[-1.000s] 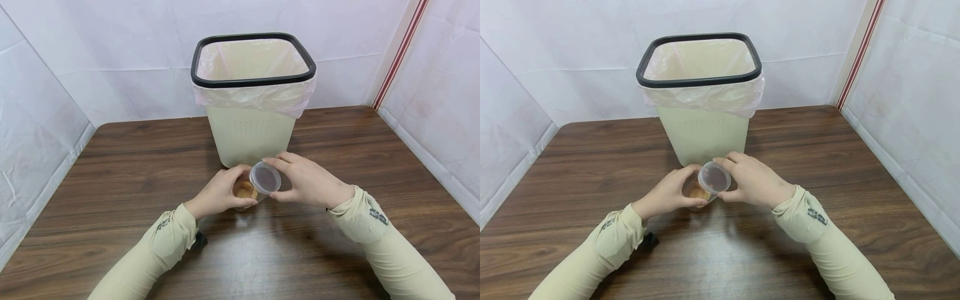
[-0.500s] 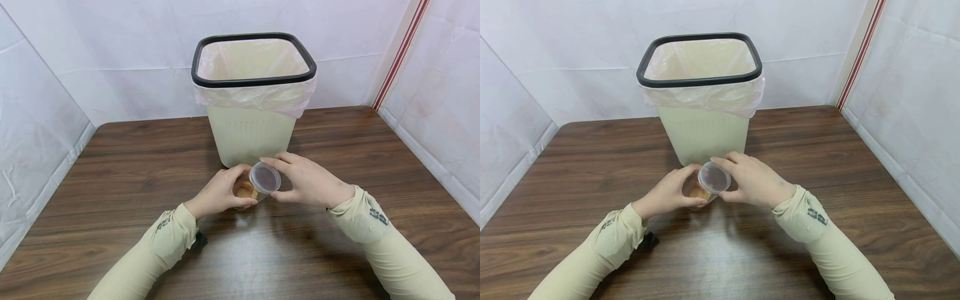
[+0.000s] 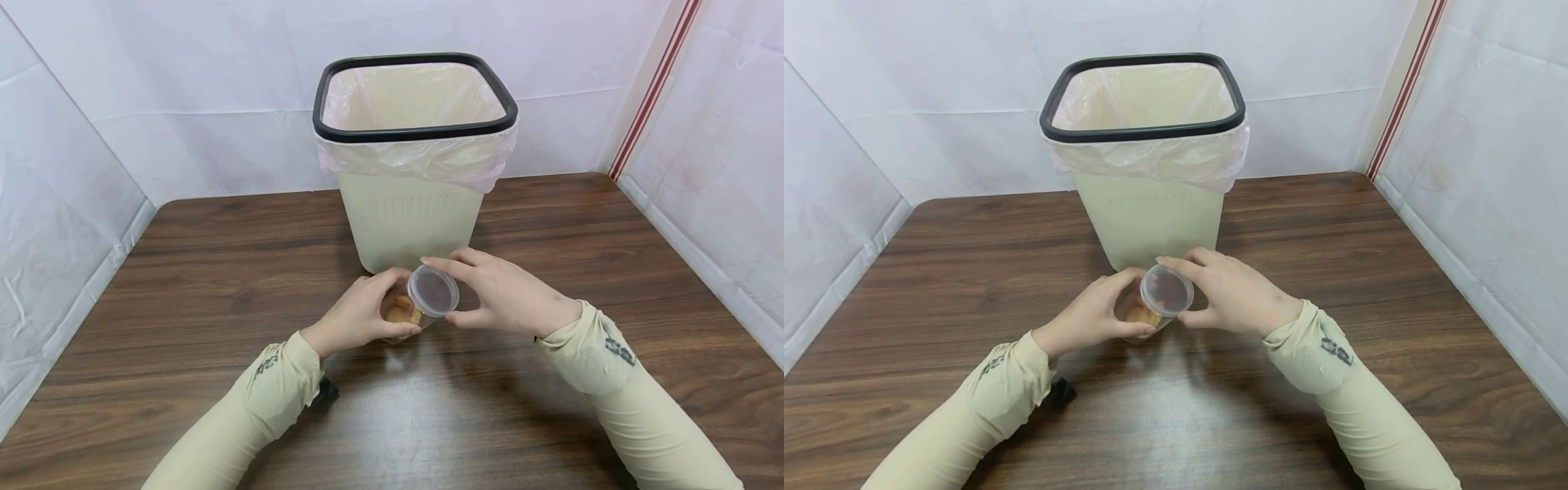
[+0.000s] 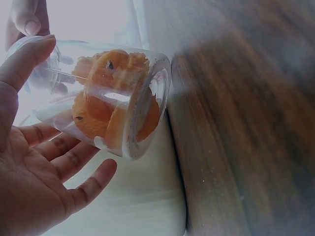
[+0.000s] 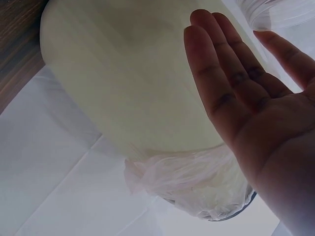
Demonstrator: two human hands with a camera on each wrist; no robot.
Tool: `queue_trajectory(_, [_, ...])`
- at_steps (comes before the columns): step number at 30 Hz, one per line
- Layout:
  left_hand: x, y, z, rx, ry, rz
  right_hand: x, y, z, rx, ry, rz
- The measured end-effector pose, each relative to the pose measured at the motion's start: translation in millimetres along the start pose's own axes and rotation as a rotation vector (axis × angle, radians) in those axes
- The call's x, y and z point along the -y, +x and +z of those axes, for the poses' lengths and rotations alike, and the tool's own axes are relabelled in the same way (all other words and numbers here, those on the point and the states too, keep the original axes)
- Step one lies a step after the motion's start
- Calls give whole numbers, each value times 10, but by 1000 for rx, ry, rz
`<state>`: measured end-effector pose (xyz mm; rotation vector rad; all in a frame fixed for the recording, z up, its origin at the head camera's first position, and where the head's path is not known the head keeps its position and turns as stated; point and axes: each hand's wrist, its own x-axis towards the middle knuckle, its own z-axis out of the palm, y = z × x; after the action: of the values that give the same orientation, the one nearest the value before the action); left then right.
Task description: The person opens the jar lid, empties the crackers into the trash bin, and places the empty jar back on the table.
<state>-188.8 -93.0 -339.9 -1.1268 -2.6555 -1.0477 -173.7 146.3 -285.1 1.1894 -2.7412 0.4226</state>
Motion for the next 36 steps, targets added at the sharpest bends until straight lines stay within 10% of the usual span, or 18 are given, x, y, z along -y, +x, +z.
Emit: queue_trajectory(36, [-8, -8, 9, -2, 11, -14, 178, 34, 120, -155, -84, 137])
